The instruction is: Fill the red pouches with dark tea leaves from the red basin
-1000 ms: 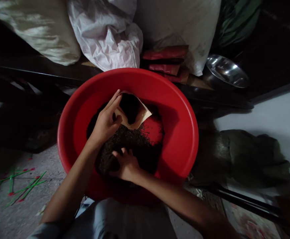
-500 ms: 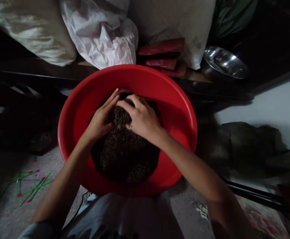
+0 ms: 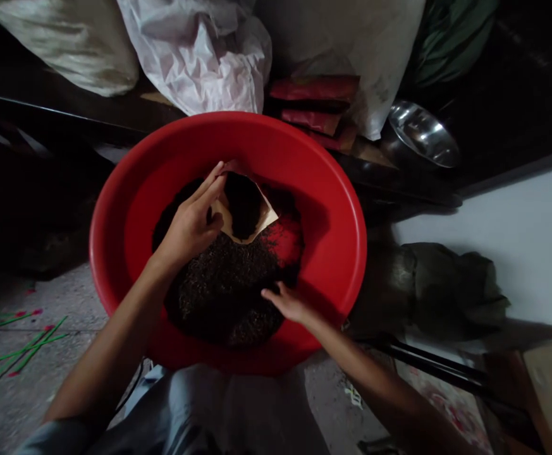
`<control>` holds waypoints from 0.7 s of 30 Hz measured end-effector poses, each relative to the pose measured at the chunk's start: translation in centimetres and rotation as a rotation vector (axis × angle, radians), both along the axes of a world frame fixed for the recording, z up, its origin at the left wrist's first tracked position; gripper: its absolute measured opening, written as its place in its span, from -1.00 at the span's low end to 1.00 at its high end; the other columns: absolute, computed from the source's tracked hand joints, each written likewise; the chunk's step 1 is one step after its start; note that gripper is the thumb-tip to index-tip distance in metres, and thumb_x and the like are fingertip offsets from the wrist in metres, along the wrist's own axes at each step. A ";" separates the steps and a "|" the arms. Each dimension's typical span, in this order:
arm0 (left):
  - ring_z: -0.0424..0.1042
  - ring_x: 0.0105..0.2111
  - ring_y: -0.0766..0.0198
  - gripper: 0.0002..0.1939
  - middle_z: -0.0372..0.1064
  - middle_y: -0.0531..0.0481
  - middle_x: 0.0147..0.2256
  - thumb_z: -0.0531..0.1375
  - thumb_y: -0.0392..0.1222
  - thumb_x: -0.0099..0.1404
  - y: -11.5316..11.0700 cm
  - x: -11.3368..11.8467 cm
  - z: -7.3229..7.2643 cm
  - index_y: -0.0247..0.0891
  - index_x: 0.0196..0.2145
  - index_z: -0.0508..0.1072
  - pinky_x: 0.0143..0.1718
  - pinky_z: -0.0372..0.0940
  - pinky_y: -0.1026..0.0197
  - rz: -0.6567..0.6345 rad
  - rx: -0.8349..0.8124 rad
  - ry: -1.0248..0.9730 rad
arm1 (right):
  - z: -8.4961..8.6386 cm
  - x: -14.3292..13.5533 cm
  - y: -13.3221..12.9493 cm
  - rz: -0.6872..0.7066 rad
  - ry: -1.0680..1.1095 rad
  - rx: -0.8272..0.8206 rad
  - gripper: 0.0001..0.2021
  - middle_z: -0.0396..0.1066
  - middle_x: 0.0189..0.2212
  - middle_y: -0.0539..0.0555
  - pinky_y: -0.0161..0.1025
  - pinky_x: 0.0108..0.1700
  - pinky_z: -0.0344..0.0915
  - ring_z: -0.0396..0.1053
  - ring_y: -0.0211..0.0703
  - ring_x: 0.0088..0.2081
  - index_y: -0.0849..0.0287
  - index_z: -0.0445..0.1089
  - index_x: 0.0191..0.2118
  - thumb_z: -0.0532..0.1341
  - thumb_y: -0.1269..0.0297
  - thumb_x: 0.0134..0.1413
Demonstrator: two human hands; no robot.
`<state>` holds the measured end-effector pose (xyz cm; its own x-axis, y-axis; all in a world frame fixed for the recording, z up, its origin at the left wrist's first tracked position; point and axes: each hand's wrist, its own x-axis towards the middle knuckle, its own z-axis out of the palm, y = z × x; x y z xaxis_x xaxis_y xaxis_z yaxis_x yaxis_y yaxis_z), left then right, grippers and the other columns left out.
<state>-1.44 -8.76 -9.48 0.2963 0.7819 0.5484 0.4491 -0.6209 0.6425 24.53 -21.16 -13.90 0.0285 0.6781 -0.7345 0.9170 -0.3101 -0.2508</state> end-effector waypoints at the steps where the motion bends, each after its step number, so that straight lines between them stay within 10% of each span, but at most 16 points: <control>1: 0.04 0.51 0.02 -0.11 -0.08 -0.14 0.55 0.05 -0.55 0.26 -0.3 0.0 -0.2 -0.11 0.50 0.10 0.47 0.15 -0.09 0.010 -0.010 -0.005 | -1.0 -1.1 -0.9 0.007 0.008 -0.068 -0.24 0.29 0.36 0.44 0.18 0.33 0.29 0.30 0.32 0.37 0.27 0.18 0.46 0.21 -0.13 0.35; 5: 0.11 0.49 0.01 -0.10 -0.09 -0.15 0.55 0.07 -0.55 0.25 -0.8 -0.2 -0.3 -0.11 0.50 0.12 0.47 0.16 -0.09 0.040 -0.056 0.007 | -2.4 -6.3 -3.7 0.112 0.064 0.100 0.00 0.13 0.43 0.41 0.36 0.29 0.28 0.18 0.53 0.40 0.05 0.15 0.50 0.44 -0.23 0.05; 12: 0.04 0.51 0.04 -0.05 -0.10 -0.14 0.55 0.03 -0.59 0.20 0.0 -0.2 0.0 -0.13 0.51 0.10 0.49 0.11 -0.07 0.017 -0.038 0.035 | -1.9 -7.9 -2.5 0.452 0.290 0.427 -0.44 0.44 0.21 0.18 0.02 0.23 0.46 0.46 0.16 0.17 -0.07 0.54 0.20 0.51 0.17 0.04; 21: 0.07 0.49 0.07 -0.02 -0.18 -0.11 0.56 0.03 -0.58 0.23 0.8 -1.0 0.5 -0.09 0.54 0.01 0.47 0.17 -0.03 -0.240 -0.002 0.165 | 8.6 -4.2 10.1 0.519 0.211 1.275 -0.55 0.40 0.22 0.22 0.18 0.26 0.45 0.37 0.18 0.25 0.10 0.47 0.21 0.37 0.38 0.21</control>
<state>-2.41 -7.96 -8.94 0.5584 0.6795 0.4758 0.3882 -0.7209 0.5740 20.36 -11.10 -5.30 -0.4620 0.7743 0.4325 0.7656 0.5943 -0.2462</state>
